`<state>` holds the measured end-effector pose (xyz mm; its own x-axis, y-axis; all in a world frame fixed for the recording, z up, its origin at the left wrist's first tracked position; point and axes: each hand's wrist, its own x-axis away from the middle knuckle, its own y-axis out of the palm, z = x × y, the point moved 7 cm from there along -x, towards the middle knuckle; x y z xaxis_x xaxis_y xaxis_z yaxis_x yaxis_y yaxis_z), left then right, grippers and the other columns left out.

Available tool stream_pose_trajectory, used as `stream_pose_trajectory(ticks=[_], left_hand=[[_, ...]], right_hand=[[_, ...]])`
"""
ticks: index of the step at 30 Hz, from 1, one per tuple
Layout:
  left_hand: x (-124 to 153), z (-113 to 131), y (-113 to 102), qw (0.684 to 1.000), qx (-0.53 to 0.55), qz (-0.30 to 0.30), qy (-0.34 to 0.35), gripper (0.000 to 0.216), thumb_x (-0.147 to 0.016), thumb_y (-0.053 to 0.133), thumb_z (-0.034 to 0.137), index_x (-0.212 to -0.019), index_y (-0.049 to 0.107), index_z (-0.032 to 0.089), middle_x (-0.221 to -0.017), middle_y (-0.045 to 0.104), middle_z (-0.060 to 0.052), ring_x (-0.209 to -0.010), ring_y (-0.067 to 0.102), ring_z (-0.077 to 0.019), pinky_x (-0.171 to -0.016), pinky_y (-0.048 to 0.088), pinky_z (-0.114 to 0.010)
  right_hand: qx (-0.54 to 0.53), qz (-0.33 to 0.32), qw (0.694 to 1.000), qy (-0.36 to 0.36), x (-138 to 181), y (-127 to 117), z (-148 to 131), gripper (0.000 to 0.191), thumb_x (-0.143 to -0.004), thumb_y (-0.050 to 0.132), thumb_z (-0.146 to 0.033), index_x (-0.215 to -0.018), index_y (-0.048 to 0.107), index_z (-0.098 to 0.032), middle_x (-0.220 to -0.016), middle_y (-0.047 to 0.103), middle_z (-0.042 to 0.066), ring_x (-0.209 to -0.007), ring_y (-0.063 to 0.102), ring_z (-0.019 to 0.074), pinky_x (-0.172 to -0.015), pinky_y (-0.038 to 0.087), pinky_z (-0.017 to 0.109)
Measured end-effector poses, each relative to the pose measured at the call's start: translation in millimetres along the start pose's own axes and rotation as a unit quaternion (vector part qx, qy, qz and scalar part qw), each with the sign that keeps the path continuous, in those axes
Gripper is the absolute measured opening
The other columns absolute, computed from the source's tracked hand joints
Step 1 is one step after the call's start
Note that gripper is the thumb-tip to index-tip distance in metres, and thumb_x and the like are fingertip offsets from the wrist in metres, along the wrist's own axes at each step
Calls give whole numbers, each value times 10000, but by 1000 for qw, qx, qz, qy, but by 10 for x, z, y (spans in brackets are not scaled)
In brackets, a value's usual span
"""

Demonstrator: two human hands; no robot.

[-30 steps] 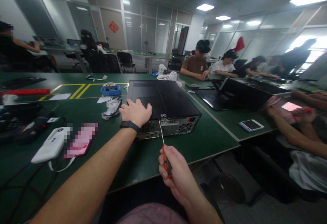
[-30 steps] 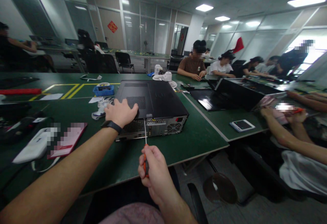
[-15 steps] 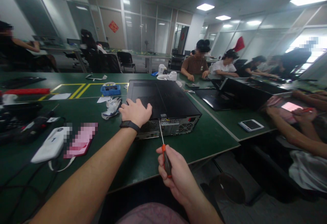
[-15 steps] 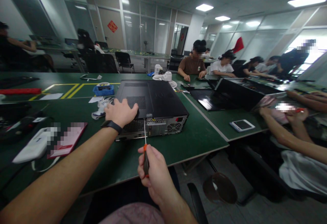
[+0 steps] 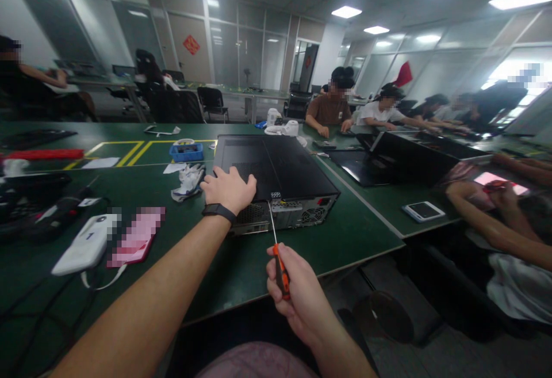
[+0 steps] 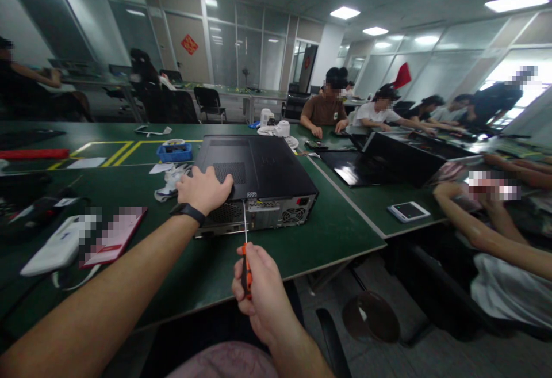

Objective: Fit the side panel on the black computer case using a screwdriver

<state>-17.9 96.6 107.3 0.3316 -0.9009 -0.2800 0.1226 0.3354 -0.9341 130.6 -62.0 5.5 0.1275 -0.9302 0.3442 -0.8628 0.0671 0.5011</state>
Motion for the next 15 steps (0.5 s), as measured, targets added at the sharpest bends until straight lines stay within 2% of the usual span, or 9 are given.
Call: stream_pose_trajectory(ticks=[4, 10, 15], left_hand=[[3, 4, -5, 1000, 0, 2, 1, 693, -871, 372, 635, -1265, 659, 143, -1329, 587, -241, -1134, 563, -482, -901, 421, -554], [2, 1, -5, 1000, 1, -4, -1, 701, -870, 373, 643, -1279, 652, 146, -1336, 585, -244, -1138, 562, -480, -900, 420, -553], [-3, 1, -3, 1000, 0, -5, -2, 702, -870, 374, 647, -1277, 654, 149, -1344, 580, -241, -1143, 560, -476, -904, 417, -549]], right_hand=[[6, -1, 1000, -4, -3, -10, 0, 406, -831, 751, -533, -875, 503, -215, -694, 570, -67, -406, 399, 22, -319, 93, 128], [-5, -5, 1000, 5, -1, 6, 6, 449, -843, 698, -598, -973, 604, -179, -682, 566, -50, -395, 398, 25, -309, 96, 135], [4, 3, 1000, -3, -5, -11, -3, 383, -844, 739, -518, -869, 517, -207, -699, 565, -64, -401, 391, 23, -314, 86, 133]])
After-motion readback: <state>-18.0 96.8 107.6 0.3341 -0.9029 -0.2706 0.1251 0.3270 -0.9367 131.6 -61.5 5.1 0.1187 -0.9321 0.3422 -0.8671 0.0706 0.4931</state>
